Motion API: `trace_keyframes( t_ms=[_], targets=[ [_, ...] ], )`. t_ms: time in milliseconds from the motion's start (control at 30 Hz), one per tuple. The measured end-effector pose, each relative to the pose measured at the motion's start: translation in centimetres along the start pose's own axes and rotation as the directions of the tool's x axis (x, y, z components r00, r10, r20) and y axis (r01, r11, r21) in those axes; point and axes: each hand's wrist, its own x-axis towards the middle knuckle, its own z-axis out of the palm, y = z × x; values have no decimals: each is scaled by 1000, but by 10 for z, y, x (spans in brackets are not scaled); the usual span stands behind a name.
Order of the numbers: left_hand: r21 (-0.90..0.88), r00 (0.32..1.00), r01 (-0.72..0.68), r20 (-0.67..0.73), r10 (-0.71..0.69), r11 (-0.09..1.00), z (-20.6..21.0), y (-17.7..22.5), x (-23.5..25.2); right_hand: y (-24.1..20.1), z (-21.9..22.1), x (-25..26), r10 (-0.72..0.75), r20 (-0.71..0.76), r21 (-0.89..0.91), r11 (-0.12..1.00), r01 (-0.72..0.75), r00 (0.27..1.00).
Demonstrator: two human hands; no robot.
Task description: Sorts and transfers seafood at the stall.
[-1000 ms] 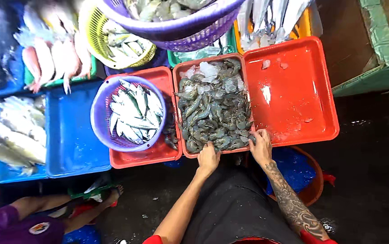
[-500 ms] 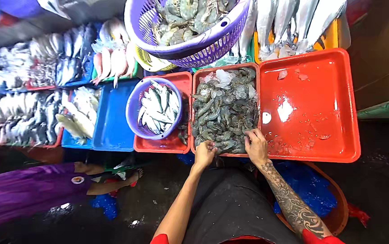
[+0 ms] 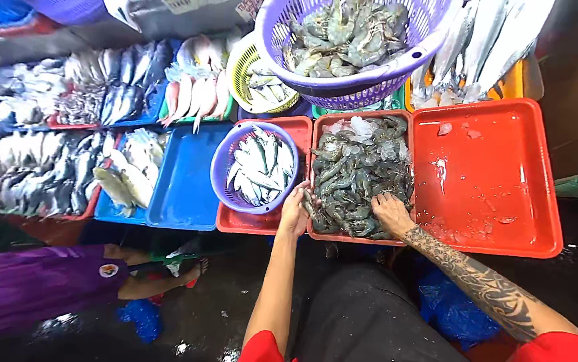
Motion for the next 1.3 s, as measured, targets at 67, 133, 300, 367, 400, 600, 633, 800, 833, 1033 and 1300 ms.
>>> trace_keyframes(
  t_ms=[67,133,300,367,400,600,633,800,833,1033,1300],
  targets=[
    [150,997,76,-44,-70,986,12,-6,20,5,-3,0,-1,-157,57,998,10,988],
    [491,998,65,-13,-68,869,28,-6,35,6,-10,3,50,-285,127,992,-14,957],
    [943,980,-171,193,-53,286,64,-23,74,11,-51,18,552,-358,579,764,-285,753],
    [955,968,-214,236,-87,206,69,-25,81,21,-64,34,741,-220,808,502,-307,634],
    [955,963,-231,252,-97,185,70,-25,82,26,-68,43,781,-148,889,374,-264,606],
    [955,929,-296,296,-223,32,75,-22,76,-8,-109,63,631,192,972,-15,-235,752],
    [950,924,-313,309,-227,20,73,-22,74,-19,-120,59,573,200,955,67,-289,795],
    [949,924,-307,315,-218,72,66,2,73,-73,-241,8,351,-351,762,646,46,868],
    [954,933,-281,297,-203,107,63,8,73,-83,-274,-3,310,-490,674,728,129,815],
    [731,962,-267,167,215,628,25,49,28,-54,-387,63,213,-703,362,928,84,679],
    [678,560,-688,270,783,258,138,296,7,2,-191,3,573,-605,700,714,26,554]
  ],
)
